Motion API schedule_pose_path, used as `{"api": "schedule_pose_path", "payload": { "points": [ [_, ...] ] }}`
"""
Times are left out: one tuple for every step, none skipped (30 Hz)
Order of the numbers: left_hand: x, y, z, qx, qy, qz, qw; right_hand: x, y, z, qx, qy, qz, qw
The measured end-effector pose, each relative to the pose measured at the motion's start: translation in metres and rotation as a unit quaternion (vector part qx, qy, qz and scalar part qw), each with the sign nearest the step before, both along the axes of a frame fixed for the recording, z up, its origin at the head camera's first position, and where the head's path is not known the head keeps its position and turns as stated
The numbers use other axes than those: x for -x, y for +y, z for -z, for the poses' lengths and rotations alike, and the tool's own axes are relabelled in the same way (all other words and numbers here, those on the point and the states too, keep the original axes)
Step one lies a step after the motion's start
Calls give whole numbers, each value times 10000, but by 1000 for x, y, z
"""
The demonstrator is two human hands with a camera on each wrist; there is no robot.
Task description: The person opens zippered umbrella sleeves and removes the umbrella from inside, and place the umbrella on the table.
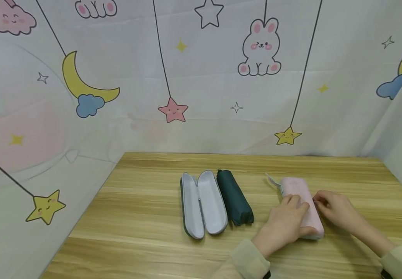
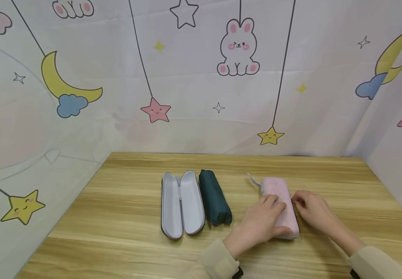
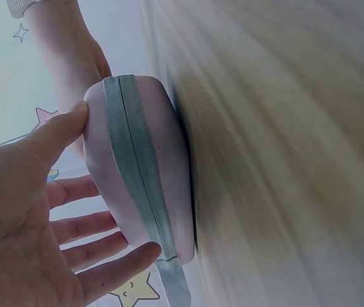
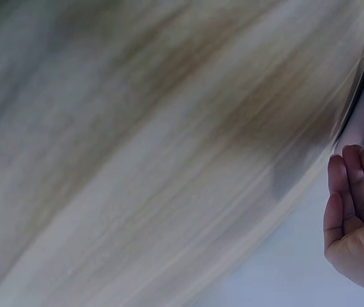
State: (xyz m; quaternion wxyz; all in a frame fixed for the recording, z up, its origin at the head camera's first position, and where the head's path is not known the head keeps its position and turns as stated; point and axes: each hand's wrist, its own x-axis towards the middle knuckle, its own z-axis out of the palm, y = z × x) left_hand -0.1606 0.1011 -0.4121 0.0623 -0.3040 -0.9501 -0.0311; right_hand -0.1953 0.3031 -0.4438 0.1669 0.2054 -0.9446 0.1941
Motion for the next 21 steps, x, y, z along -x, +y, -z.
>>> {"api": "schedule_pose_path", "payload": {
  "points": [
    [0, 0, 0, -5, 8, 7, 10000, 0, 0, 0, -15, 11, 20, 10000],
    [0, 0, 0, -9, 20, 15, 10000, -1, 0, 0, -20, 19, 38, 10000],
    [0, 0, 0, -16, 32, 26, 10000, -1, 0, 0, -30, 34, 52, 10000],
    [0, 0, 0, -9, 45, 33, 10000, -2, 0, 1, -30, 42, 64, 10000],
    [0, 0, 0, -9, 54, 40, 10000, -2, 0, 1, -27, 20, 68, 10000],
    [0, -1, 0, -11, 64, 46, 10000, -2, 0, 1, -36, 43, 69, 10000],
    [1, 0, 0, -6, 70, 50, 10000, -3, 0, 1, -32, 51, 69, 10000],
    [1, 0, 0, -9, 66, 48, 10000, -3, 0, 2, -21, 40, 59, 10000],
    [1, 0, 0, -13, 55, 45, 10000, -3, 0, 2, -23, 38, 55, 10000],
    [1, 0, 0, -15, 46, 38, 10000, -4, 1, 2, -18, 24, 49, 10000],
    [1, 0, 0, -23, 36, 37, 10000, -4, 1, 2, -15, 48, 43, 10000],
    [0, 0, 0, -25, 22, 34, 10000, -5, 1, 2, -18, 60, 39, 10000],
    [1, 0, 0, -28, 0, 28, 10000, -6, 1, 2, -14, 57, 40, 10000],
    [1, 0, 0, -30, -10, 31, 10000, -6, 1, 2, -5, 56, 31, 10000],
    [1, 0, 0, -35, -24, 28, 10000, -6, 1, 2, -14, 82, 37, 10000],
    [1, 0, 0, -36, -36, 24, 10000, -6, 1, 2, -19, 105, 44, 9999],
    [1, 0, 0, -34, -42, 24, 10000, -7, 1, 2, -21, 137, 53, 9999],
    [1, 0, 0, -33, -46, 19, 10000, -7, 1, 2, -23, 138, 52, 9999],
    [1, 0, 0, -39, -42, 19, 10000, -7, 1, 2, -23, 157, 48, 9999],
    [1, 0, 0, -40, -33, 20, 10000, -7, 1, 2, -27, 180, 33, 9998],
    [1, 0, 0, -40, -35, 18, 10000, -7, 1, 2, -36, 195, 24, 9998]
  ]
}}
